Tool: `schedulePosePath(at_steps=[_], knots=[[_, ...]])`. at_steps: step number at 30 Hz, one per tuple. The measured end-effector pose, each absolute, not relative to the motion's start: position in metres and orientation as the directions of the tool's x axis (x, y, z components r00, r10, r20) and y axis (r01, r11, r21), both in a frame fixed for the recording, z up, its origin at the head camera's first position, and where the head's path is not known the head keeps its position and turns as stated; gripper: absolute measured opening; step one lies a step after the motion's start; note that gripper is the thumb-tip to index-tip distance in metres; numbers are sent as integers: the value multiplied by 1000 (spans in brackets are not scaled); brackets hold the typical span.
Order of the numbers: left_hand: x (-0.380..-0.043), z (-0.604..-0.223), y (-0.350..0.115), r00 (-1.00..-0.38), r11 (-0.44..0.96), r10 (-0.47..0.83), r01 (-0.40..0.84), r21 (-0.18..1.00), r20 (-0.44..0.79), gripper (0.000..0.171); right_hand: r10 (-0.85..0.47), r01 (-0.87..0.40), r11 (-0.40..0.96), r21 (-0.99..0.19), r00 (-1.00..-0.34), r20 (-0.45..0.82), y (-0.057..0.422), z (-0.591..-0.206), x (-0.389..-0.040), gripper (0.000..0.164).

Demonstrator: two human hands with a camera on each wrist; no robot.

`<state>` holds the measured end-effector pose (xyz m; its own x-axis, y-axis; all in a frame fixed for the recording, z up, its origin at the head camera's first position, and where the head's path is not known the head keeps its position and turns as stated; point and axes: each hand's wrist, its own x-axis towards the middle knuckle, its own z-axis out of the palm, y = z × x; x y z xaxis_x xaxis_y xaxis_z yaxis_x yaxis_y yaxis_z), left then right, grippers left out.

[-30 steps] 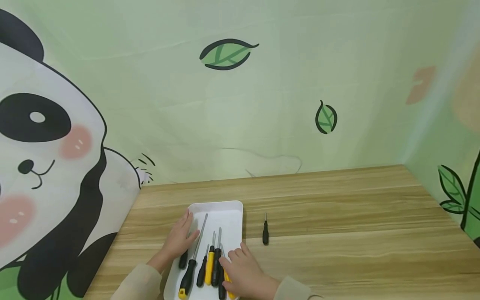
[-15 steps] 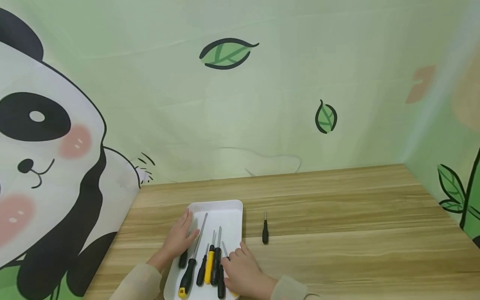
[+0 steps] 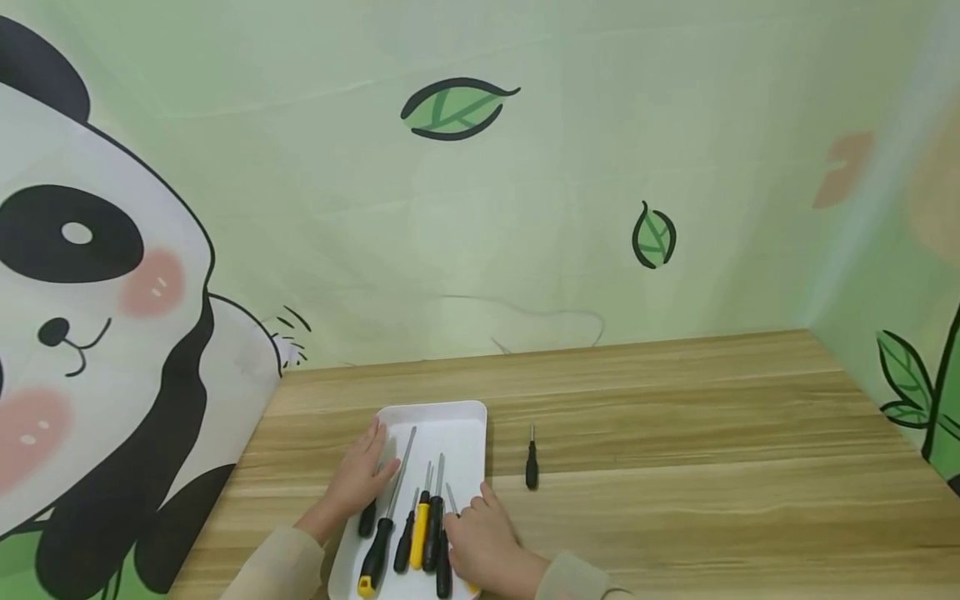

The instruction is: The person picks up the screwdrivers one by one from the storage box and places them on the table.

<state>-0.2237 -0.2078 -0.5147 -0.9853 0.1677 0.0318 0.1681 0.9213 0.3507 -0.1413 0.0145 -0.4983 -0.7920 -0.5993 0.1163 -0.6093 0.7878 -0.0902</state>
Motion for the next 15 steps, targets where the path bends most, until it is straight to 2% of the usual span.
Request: schedulePosePath(at_steps=[15], knots=[[-225, -517, -208, -986, 924, 165, 167, 344, 36, 68, -564, -578, 804, -141, -816, 128, 11, -499, -146, 17]])
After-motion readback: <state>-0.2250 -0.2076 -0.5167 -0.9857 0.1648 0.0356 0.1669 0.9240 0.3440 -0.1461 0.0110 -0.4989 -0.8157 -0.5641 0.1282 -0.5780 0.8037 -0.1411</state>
